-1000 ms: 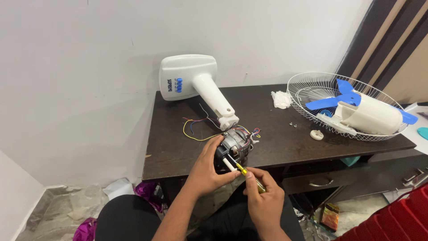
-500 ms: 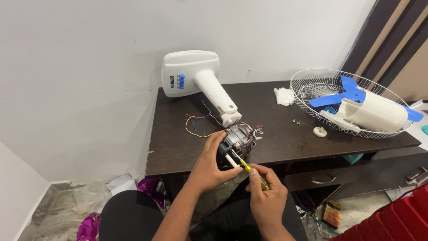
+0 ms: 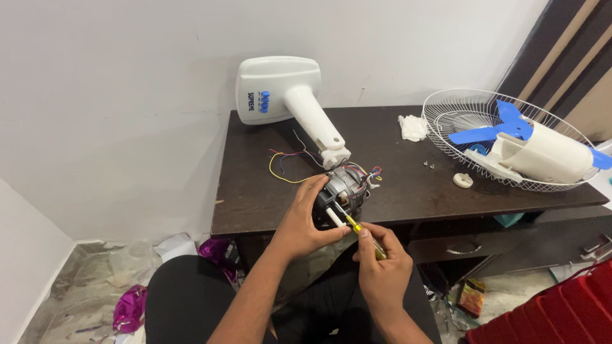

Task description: The person disassembles a wall-mounted fan motor on a dark wooden table, using a yellow screwdriver to remove screws and separate components. They manipulate wires and internal parts, then reassemble the motor housing and secure it with screws.

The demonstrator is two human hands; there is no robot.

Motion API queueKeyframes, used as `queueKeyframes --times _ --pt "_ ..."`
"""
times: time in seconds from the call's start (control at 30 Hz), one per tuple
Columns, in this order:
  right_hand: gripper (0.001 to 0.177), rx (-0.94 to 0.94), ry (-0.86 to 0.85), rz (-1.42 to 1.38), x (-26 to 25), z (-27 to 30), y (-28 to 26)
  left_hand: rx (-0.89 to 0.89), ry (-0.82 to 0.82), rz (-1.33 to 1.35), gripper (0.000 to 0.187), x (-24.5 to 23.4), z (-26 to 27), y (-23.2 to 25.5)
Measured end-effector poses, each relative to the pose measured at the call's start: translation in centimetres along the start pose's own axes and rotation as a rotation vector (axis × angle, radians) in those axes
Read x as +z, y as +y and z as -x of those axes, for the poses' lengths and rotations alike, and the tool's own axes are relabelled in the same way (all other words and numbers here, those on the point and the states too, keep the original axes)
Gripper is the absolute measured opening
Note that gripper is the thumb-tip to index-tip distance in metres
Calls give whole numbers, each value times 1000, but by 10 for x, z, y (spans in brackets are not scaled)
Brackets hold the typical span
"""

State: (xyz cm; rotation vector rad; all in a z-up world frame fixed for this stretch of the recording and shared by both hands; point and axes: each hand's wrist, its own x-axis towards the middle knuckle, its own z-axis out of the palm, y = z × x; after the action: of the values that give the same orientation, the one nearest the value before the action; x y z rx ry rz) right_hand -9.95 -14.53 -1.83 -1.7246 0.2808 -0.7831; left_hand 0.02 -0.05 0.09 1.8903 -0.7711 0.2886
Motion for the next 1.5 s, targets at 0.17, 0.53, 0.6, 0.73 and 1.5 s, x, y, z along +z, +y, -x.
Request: queueKeyframes --times 0.17,0.53,0.6,0.73,1.5 --pt "22 -39 9 -45 1 0 2 6 4 1 106 0 1 0" --pt "22 -28 5 -61 1 -1 0 -2 8 25 107 1 1 1" --pt "22 -44 -3 -51 0 -1 -1 14 18 8 107 2 0 0" --pt "22 -41 -17 -44 1 0 -6 5 33 0 105 4 2 -2" --pt "25 -419 -149 214 -1 -37 -16 -138 66 -83 98 8 -11 -11"
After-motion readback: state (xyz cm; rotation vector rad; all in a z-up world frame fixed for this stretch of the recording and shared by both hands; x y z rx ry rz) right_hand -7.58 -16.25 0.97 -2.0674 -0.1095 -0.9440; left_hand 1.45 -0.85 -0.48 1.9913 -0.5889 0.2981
